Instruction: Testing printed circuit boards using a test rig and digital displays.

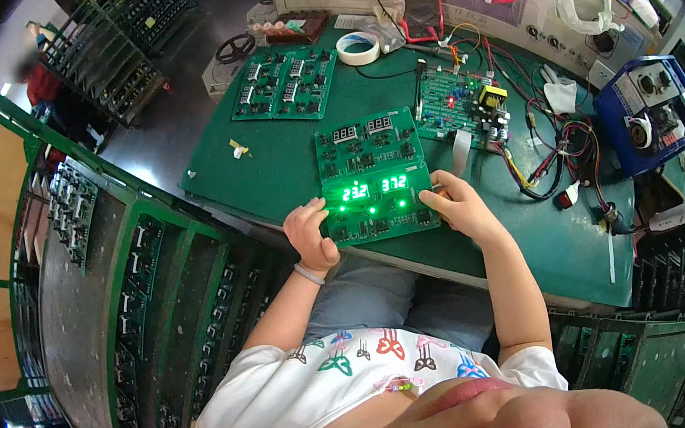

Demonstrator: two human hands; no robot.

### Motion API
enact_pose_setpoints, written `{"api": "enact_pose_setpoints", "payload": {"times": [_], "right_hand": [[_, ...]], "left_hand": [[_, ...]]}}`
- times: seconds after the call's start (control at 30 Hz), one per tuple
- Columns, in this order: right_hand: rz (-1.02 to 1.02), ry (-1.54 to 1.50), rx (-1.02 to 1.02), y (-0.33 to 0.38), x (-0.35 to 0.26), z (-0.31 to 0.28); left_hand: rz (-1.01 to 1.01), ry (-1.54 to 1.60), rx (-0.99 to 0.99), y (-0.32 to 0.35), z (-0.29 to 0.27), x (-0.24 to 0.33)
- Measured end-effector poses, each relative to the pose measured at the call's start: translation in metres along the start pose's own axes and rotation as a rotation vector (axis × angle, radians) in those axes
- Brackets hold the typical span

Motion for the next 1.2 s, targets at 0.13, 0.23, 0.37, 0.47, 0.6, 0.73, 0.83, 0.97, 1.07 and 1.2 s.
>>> {"api": "enact_pose_setpoints", "payload": {"times": [0.13,0.23,0.37,0.47,0.6,0.73,0.83,0.97,1.07,1.2], "right_hand": [[0.027,0.031,0.008,0.002,-0.005,0.0],[0.015,0.022,0.007,0.001,-0.003,-0.002],[0.012,0.024,-0.002,0.0,-0.009,-0.002],[0.012,0.063,-0.016,-0.002,-0.005,-0.003],[0.001,0.065,0.0,0.003,-0.012,-0.002],[0.046,0.056,0.009,0.001,-0.008,-0.003],[0.041,0.056,0.007,0.004,-0.011,-0.002],[0.011,0.075,0.021,0.004,-0.009,-0.001],[0.085,0.04,0.015,0.004,-0.006,-0.003],[-0.108,0.145,0.161,0.013,-0.002,-0.014]], "left_hand": [[-0.011,-0.003,0.0,-0.004,0.0,0.002],[-0.01,-0.003,0.0,-0.006,0.001,0.001],[-0.012,-0.008,0.0,-0.006,0.003,0.0],[-0.009,-0.007,0.0,-0.007,0.003,-0.001],[-0.002,-0.011,0.005,-0.008,0.001,0.0],[-0.01,0.004,-0.002,-0.004,0.004,-0.002],[-0.008,-0.008,0.001,-0.004,0.002,0.001],[-0.007,-0.008,0.004,-0.004,0.001,0.001],[0.003,0.002,0.003,-0.004,0.001,0.001],[-0.003,0.044,-0.038,-0.007,0.004,0.0]]}}
Point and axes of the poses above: each hand's wrist, its own y-axis away from the middle knuckle, its own z-axis out of the palm, x = y × z, the point moved 4 cm from there along -y, towards the middle knuckle, and after that the axes turned 2 degrees about y, right-handed, at the moved point
